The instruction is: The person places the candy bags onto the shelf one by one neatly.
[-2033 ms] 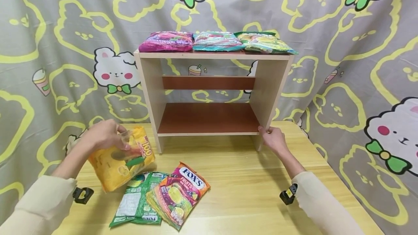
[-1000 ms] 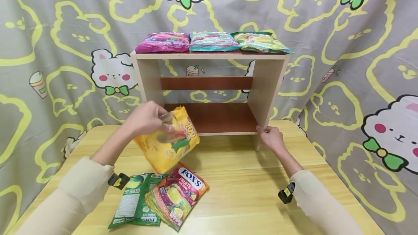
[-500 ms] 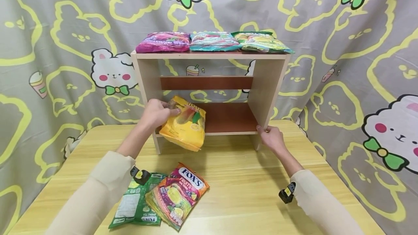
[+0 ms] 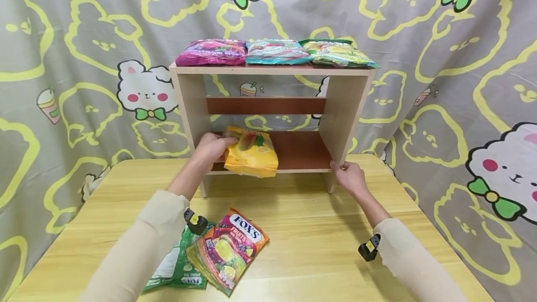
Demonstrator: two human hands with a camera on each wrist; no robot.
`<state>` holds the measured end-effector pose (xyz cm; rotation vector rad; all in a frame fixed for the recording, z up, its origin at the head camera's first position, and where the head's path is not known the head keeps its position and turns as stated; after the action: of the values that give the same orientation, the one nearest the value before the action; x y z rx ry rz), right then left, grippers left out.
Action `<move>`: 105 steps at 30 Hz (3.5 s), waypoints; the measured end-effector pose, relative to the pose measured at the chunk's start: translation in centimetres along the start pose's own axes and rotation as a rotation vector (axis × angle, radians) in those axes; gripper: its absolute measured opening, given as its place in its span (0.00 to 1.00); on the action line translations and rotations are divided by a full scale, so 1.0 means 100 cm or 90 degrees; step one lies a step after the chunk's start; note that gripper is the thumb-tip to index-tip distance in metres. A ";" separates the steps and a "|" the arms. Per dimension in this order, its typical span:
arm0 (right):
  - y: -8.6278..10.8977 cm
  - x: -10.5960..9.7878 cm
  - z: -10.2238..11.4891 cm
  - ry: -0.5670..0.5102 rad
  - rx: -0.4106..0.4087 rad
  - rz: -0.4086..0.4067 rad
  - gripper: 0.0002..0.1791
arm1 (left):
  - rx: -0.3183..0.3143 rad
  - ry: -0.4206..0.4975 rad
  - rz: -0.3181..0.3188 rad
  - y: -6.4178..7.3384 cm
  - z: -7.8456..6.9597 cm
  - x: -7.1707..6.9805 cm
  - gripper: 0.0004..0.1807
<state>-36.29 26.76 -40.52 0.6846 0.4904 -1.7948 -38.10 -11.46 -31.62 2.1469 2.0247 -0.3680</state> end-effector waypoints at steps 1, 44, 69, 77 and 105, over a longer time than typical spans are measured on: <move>0.000 0.000 0.000 0.000 -0.002 0.002 0.28 | -0.001 0.001 0.007 -0.001 0.000 0.001 0.15; -0.001 0.001 -0.001 -0.005 -0.001 0.011 0.30 | 0.105 -0.337 -0.008 -0.004 0.007 0.067 0.41; -0.002 0.003 -0.003 -0.004 -0.004 0.002 0.30 | 0.294 -0.453 -0.066 0.003 -0.008 0.076 0.20; -0.001 0.002 -0.002 -0.007 -0.007 -0.001 0.29 | 0.372 -0.635 -0.029 0.036 -0.030 0.106 0.18; -0.001 0.002 -0.004 -0.009 -0.015 -0.003 0.29 | 0.247 -0.683 0.149 0.046 -0.004 0.166 0.45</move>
<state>-36.35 26.89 -40.90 0.6538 0.5034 -1.7951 -32.70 4.20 -36.23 1.6728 1.1234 -1.5494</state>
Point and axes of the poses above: each hand's wrist, its own y-axis away from the middle knuckle, its own x-axis out of the palm, z = x × y, the point moved 3 cm from there along -y, towards the middle knuckle, and after that the axes turned 9 degrees about x, right-handed, at the moved point
